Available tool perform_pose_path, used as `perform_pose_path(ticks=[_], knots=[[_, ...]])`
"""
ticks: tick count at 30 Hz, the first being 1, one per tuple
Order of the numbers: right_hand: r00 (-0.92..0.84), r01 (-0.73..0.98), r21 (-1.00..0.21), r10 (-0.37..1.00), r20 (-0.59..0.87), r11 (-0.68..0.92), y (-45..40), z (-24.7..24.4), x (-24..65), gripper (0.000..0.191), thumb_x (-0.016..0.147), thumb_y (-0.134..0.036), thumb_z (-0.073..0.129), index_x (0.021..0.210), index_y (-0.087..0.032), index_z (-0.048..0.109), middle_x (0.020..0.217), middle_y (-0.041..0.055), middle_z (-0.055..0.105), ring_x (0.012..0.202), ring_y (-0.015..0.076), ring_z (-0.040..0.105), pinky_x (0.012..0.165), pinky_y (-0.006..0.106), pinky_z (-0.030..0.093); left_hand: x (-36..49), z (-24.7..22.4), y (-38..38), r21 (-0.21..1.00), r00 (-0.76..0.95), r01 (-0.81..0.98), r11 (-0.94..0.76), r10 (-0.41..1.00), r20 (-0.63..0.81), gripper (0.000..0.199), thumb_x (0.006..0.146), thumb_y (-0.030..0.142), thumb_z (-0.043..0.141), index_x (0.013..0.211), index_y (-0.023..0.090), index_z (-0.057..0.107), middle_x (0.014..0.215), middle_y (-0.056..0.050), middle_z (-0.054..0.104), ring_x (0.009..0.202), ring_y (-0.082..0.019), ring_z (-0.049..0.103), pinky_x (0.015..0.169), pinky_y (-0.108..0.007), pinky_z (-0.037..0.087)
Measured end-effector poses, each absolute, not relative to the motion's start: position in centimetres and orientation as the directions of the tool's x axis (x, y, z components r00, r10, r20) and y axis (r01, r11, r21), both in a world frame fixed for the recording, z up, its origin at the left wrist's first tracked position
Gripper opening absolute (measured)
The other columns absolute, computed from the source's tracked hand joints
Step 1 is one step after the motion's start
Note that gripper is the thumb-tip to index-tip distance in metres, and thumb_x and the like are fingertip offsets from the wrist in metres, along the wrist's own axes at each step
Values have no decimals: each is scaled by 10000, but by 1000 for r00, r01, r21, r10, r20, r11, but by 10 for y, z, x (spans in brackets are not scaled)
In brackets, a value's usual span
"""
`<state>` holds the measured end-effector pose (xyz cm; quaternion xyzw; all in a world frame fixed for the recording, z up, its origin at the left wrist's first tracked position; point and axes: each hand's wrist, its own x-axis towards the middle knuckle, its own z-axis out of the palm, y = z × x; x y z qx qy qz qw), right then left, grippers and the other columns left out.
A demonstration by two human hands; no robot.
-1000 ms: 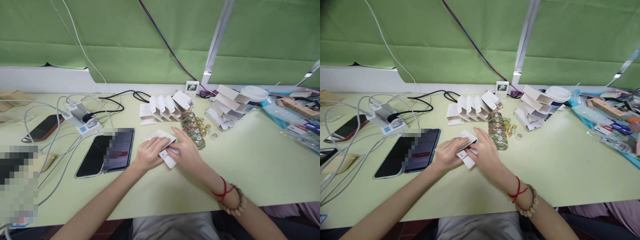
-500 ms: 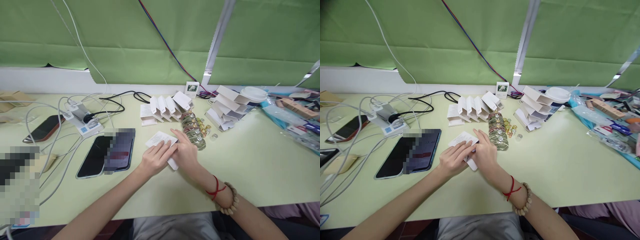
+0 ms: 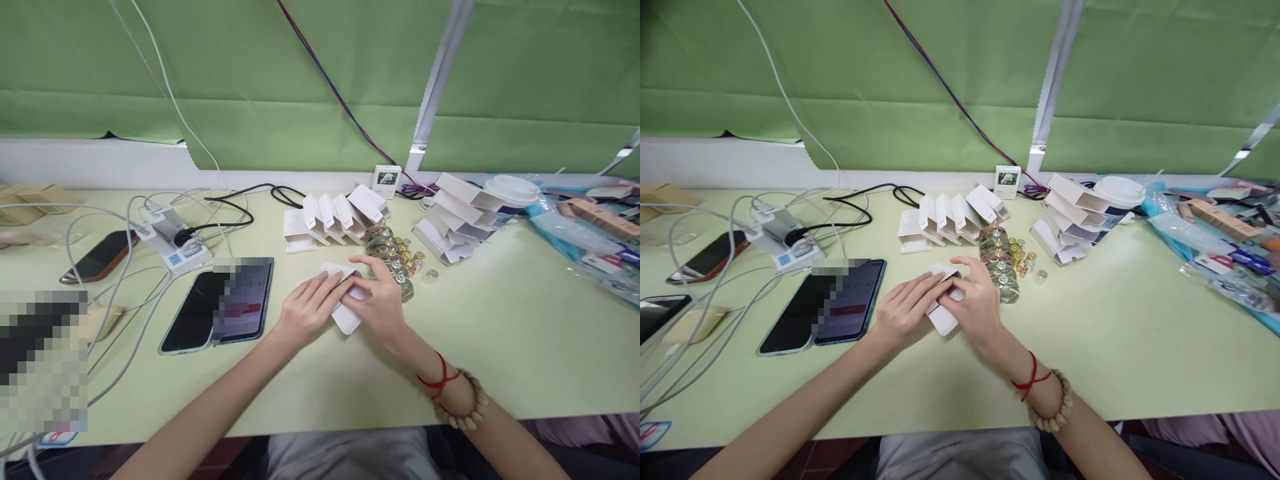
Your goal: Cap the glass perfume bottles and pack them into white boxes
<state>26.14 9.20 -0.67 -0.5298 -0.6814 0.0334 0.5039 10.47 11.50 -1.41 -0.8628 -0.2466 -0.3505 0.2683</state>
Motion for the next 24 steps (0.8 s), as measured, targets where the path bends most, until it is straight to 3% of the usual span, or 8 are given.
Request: perform_pose_path(ticks=[6, 17, 24], knots=[[74, 651, -507, 617, 783, 565, 94, -3, 270, 133, 794, -165, 559, 771, -172, 691, 1050, 91, 611, 941, 167, 619, 855, 300, 533, 98, -18, 123, -228, 600, 648, -727, 302, 741, 364, 875, 162, 513, 1238, 194, 521, 1184, -54, 625, 1030, -188, 621, 860, -281, 468], [-30, 668, -309, 439, 898, 677, 90, 1, 269, 94, 815, -130, 580, 863, -162, 654, 1021, 98, 644, 911, 153, 640, 822, 248, 562, 99, -17, 125, -87, 486, 687, -722, 367, 793, 308, 888, 142, 455, 1188, 159, 521, 1088, -57, 670, 992, -144, 629, 798, -225, 435], [-13, 559, -368, 452, 892, 743, 90, -1, 270, 111, 799, -73, 593, 894, -111, 637, 1014, 130, 612, 906, 172, 637, 824, 287, 578, 96, -22, 130, -42, 450, 698, -715, 392, 802, 287, 832, 188, 525, 1118, 166, 541, 1082, -86, 663, 927, -166, 643, 723, -233, 433]])
